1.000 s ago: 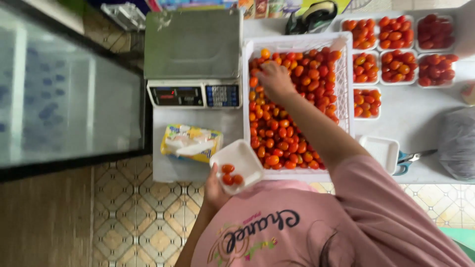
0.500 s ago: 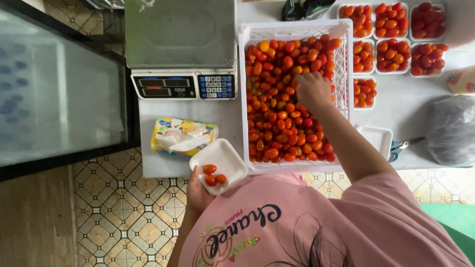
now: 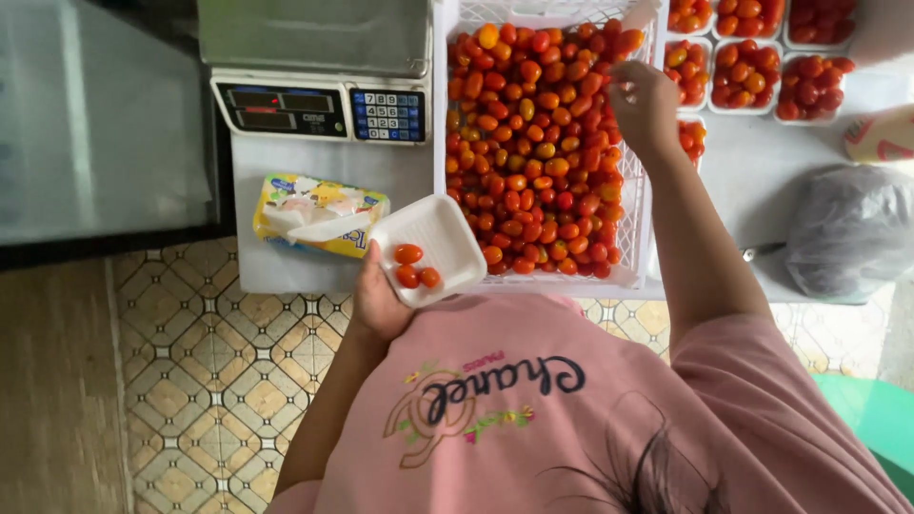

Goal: Sorting cherry tomatoes from bulk crates into small trays, weighing them on a digital scale, and organizing the filled containers.

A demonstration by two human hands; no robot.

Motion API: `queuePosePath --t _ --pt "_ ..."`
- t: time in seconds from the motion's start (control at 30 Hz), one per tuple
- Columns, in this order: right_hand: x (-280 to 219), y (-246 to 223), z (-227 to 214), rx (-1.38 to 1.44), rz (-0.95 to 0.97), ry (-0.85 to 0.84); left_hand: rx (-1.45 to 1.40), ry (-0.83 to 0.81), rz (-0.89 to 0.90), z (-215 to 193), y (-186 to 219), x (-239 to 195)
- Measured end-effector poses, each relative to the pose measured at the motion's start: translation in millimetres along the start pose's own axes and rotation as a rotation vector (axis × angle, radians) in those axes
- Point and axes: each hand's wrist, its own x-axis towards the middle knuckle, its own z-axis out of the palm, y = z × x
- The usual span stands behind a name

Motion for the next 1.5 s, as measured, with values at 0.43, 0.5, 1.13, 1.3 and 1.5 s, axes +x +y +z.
queuePosePath --t 0.43,0.5,1.13,1.3,1.5 --pt "127 -18 134 -0.913 -0.483 -0.316 -0.221 -0.053 0.015 12 -101 9" --pt "120 -5 140 -0.922 -0.51 -0.244 -0.275 -0.053 0.015 6 -106 4" --pt "-44 -104 -19 1.292 0.233 -0.471 0.113 -0.006 -0.082 0 -43 86" --pt "-77 -110 -21 1.475 0.291 -0.528 0.15 -0.132 -0.117 11 -36 87" --pt "-103 -81 -7 1.623 0.288 -0.503 0.154 -0.112 -0.15 50 -30 73"
